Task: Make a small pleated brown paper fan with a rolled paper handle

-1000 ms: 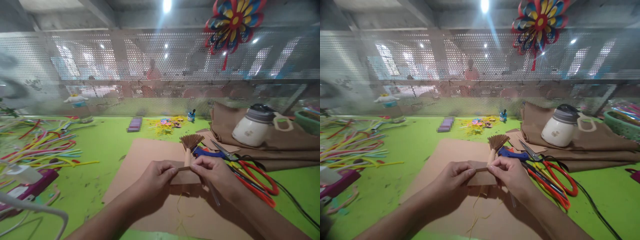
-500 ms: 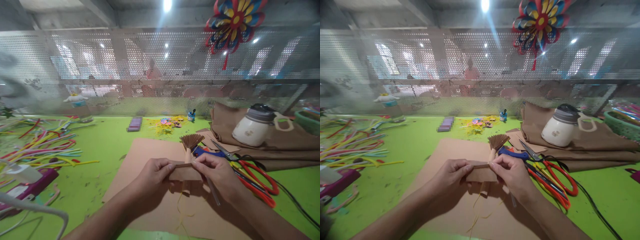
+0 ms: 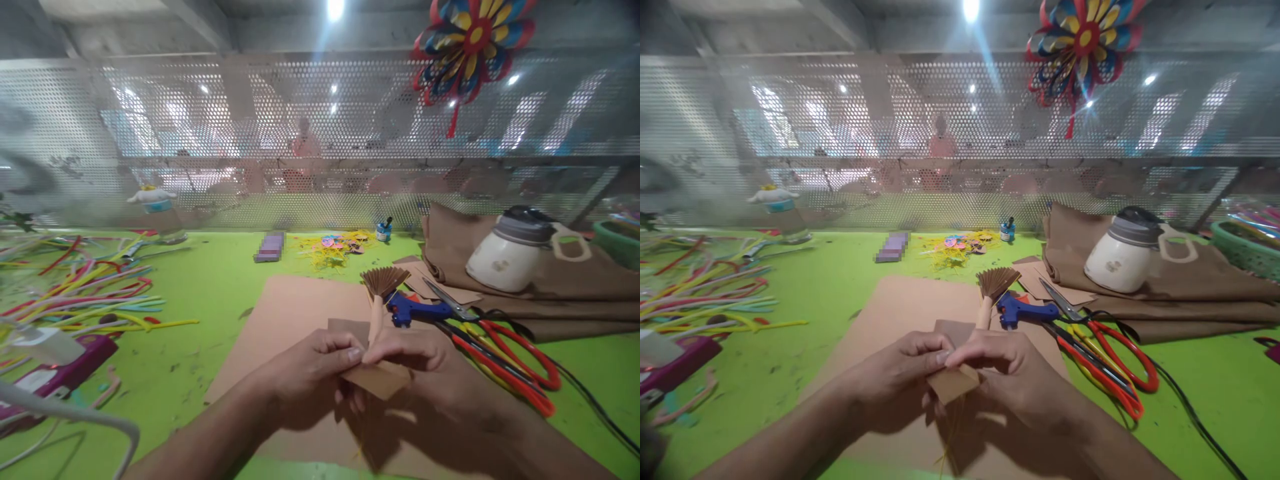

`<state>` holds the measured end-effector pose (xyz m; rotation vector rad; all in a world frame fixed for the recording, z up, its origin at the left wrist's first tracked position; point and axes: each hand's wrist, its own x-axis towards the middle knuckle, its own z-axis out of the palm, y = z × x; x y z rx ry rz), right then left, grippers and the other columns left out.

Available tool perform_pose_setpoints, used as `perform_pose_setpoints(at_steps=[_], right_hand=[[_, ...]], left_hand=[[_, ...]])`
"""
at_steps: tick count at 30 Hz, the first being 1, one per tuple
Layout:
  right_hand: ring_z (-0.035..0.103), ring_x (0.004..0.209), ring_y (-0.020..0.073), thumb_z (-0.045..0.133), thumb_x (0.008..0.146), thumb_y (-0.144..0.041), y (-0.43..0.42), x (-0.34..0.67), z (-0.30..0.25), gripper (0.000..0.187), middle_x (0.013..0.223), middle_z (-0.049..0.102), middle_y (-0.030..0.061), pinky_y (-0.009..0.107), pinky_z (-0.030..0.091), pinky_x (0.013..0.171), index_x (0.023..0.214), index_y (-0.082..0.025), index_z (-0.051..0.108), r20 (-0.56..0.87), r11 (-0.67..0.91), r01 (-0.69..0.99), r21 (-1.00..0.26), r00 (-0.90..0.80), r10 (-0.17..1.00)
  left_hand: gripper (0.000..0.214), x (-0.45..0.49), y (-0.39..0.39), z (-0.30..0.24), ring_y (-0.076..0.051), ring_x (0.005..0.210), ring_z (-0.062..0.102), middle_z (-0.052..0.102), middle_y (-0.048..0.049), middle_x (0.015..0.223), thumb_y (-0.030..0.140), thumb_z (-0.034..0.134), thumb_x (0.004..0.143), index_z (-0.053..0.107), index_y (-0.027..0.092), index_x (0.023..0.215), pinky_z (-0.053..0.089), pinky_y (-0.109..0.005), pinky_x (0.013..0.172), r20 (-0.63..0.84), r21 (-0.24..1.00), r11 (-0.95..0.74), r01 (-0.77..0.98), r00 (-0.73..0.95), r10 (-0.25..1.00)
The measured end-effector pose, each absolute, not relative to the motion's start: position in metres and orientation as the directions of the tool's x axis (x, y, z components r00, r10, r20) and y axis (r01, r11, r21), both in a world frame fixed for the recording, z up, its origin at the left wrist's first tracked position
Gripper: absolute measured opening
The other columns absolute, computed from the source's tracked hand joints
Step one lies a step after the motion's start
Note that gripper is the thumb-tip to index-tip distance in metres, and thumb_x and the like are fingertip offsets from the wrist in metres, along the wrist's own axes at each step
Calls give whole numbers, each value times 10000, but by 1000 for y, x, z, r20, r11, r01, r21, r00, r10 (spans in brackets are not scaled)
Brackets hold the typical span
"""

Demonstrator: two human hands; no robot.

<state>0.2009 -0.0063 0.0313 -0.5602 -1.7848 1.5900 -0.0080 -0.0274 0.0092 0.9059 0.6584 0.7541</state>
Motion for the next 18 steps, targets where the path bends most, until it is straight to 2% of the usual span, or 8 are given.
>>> perform_pose_setpoints(at_steps=[3, 5, 7, 10, 12, 15, 18], right_hand=[[645, 824, 194, 740, 829, -310, -8, 200, 32, 131, 864, 679, 65, 320, 512, 775, 837, -191, 795, 215, 182, -118, -976, -647, 732], [658, 834, 211, 669, 883, -342, -9, 200, 32, 191, 917, 689, 82, 356, 523, 786, 891, -180, 770, 131, 56, -132, -990, -673, 728], [670, 830, 217, 614, 916, -351, -9, 199, 34, 209, 916, 705, 74, 363, 526, 784, 956, -190, 742, 61, -21, -111, -994, -686, 725], [628, 749, 189, 580, 923, -355, -9, 196, 37, 234, 773, 687, 34, 282, 496, 679, 864, -191, 736, 42, 101, 53, -993, -656, 754], [572, 678, 166, 556, 925, -354, -9, 194, 36, 283, 714, 658, 21, 250, 448, 600, 777, -182, 724, 45, 207, 184, -961, -634, 772], [562, 688, 165, 558, 917, -323, -9, 191, 29, 266, 728, 671, 19, 250, 426, 617, 759, -180, 717, 60, 285, 290, -914, -597, 800], [584, 707, 180, 571, 905, -319, -9, 190, 23, 259, 723, 687, 27, 264, 423, 627, 749, -177, 722, 71, 284, 327, -901, -537, 841]], left_hand=[[330, -7, -28, 6, -112, 519, 584, 663, -68, 654, 434, 661, 869, 665, 105, 834, 403, -196, 467, -205, 870, 433, -236, 625, 753], [339, -6, -27, 7, -113, 543, 588, 658, -74, 675, 427, 626, 898, 682, 93, 883, 379, -199, 477, -215, 876, 431, -216, 624, 751], [312, -5, -25, 11, -96, 528, 556, 632, -58, 662, 396, 632, 901, 685, 91, 860, 351, -200, 480, -198, 887, 392, -244, 566, 800], [298, -6, -24, 19, -77, 501, 490, 576, -17, 617, 390, 656, 885, 665, 110, 782, 330, -204, 493, -139, 889, 305, -341, 434, 890], [301, -6, -26, 22, -89, 545, 493, 575, -14, 649, 417, 651, 881, 668, 124, 816, 343, -212, 522, -141, 891, 286, -352, 383, 913], [241, -5, -31, 22, -110, 643, 511, 592, -17, 724, 369, 708, 831, 685, 129, 843, 361, -221, 568, -151, 952, 230, -204, 341, 928], [127, 0, -33, 16, -97, 596, 473, 575, 5, 649, 229, 708, 790, 680, 121, 729, 322, -225, 535, -152, 985, 168, -31, 290, 945]])
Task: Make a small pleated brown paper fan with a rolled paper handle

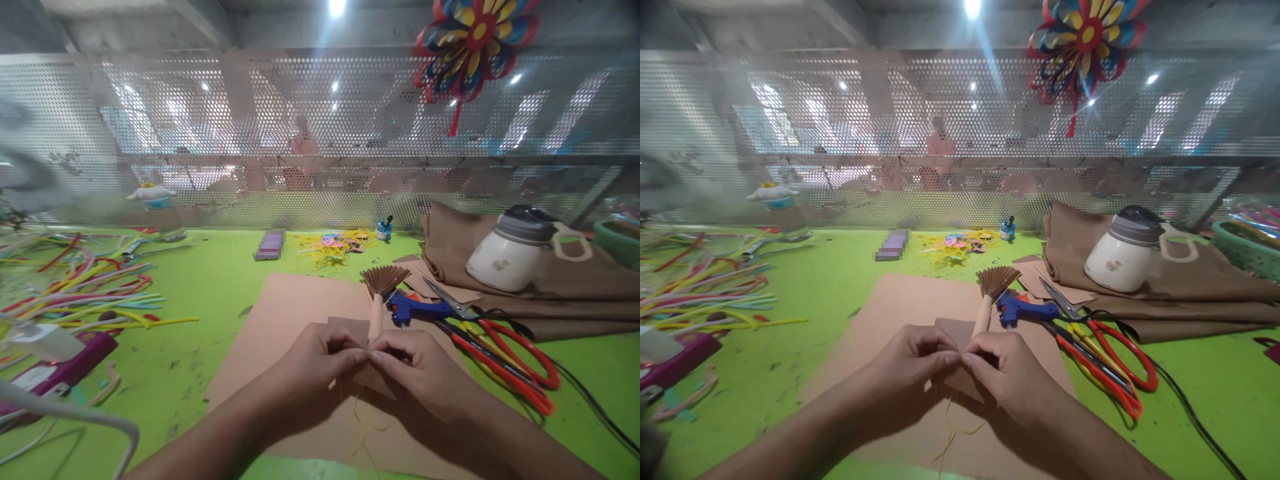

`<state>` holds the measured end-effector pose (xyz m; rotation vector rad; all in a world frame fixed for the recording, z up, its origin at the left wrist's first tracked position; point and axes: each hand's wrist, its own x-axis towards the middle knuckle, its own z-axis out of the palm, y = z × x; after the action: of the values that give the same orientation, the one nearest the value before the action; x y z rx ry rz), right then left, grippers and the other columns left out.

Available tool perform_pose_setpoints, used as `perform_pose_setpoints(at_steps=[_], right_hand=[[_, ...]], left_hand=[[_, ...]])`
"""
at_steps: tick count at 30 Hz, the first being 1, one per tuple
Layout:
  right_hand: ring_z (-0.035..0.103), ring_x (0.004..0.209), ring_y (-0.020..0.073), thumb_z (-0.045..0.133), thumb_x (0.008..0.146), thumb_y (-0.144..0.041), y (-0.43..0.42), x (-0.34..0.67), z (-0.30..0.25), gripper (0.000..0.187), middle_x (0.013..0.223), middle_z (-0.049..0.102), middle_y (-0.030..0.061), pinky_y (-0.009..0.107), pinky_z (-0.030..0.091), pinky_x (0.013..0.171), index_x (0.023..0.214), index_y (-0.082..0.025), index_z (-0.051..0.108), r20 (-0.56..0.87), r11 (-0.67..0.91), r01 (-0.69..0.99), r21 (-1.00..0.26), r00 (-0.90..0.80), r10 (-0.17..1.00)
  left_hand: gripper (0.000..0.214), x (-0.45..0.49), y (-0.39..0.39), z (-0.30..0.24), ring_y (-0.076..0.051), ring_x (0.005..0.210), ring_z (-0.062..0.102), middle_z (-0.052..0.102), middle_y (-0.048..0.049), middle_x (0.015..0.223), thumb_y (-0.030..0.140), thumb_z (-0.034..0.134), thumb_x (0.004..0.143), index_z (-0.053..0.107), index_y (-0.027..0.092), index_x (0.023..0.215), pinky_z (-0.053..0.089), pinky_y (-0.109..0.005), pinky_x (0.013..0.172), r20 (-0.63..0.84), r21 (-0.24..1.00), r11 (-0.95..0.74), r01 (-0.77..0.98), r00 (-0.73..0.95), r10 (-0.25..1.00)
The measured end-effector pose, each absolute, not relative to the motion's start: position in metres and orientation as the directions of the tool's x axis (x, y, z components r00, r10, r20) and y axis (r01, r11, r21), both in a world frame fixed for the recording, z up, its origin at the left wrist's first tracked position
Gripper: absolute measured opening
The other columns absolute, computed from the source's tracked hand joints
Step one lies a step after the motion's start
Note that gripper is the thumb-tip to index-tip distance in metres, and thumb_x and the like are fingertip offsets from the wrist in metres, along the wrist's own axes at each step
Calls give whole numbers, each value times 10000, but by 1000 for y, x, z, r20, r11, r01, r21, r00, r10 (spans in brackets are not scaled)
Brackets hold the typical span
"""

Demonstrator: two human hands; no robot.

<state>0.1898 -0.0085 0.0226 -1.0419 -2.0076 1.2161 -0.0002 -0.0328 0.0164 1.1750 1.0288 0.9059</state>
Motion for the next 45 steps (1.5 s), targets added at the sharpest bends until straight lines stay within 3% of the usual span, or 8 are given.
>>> perform_pose_setpoints(at_steps=[8, 14, 18, 23, 27, 30, 40, 45], right_hand=[[646, 759, 216, 726, 755, -365, 0, 192, 25, 239, 802, 733, 62, 303, 504, 668, 875, -164, 774, 62, 130, 135, -982, -423, 904], [661, 747, 216, 814, 680, -424, 3, 195, 21, 323, 824, 740, 71, 325, 529, 670, 875, -167, 800, 10, -1, -30, -1000, -369, 929], [667, 742, 234, 808, 675, -424, 3, 195, 20, 321, 812, 754, 75, 357, 536, 678, 876, -174, 818, 14, 15, 2, -1000, -341, 940], [674, 763, 244, 738, 735, -352, -1, 191, 22, 197, 819, 771, 76, 364, 546, 707, 838, -211, 831, 155, 209, 128, -970, -341, 927], [662, 697, 207, 655, 782, -256, -5, 189, 21, 182, 761, 761, 55, 315, 546, 665, 828, -244, 831, 248, 327, 166, -930, -371, 895], [659, 693, 192, 632, 795, -212, -5, 189, 19, 203, 755, 754, 47, 287, 536, 654, 829, -249, 828, 272, 354, 169, -920, -375, 886], [674, 779, 226, 652, 762, -220, 2, 193, 14, 199, 855, 760, 69, 329, 522, 698, 887, -196, 804, 167, 258, 209, -943, -376, 912], [642, 622, 187, 704, 734, -279, 2, 194, 24, 299, 693, 693, 32, 294, 504, 580, 1001, -146, 729, 14, 107, 169, -980, -475, 880]], left_hand=[[167, 4, -26, 22, -122, 560, 563, 656, -38, 664, 242, 780, 725, 695, 118, 798, 400, -248, 544, -101, 924, 161, -347, 185, 978], [105, 1, -30, 29, -94, 577, 532, 629, -10, 657, 169, 749, 745, 692, 135, 826, 394, -217, 554, -149, 881, 216, -421, 187, 971], [92, -2, -33, 32, -119, 648, 549, 632, -16, 715, 119, 669, 752, 684, 172, 826, 395, -223, 570, -191, 899, 253, -358, 199, 961], [119, -7, -33, 28, -160, 736, 568, 667, -86, 861, 215, 732, 742, 720, 161, 847, 403, -242, 586, -147, 945, 213, -247, 262, 954], [337, -4, -28, 18, -135, 583, 527, 641, -96, 707, 411, 628, 870, 716, 93, 801, 379, -274, 566, -125, 949, 222, -223, 379, 917], [328, -2, -24, 11, -117, 547, 518, 610, -63, 623, 393, 638, 874, 704, 89, 772, 346, -255, 544, -177, 944, 271, -188, 404, 898], [324, 1, -25, 8, -92, 454, 474, 592, -17, 550, 413, 662, 846, 687, 109, 737, 375, -245, 487, -205, 956, 264, -128, 353, 913], [330, 0, -23, 10, -109, 463, 505, 596, -13, 555, 424, 621, 861, 651, 135, 704, 385, -254, 492, -169, 981, 191, -31, 348, 922]])
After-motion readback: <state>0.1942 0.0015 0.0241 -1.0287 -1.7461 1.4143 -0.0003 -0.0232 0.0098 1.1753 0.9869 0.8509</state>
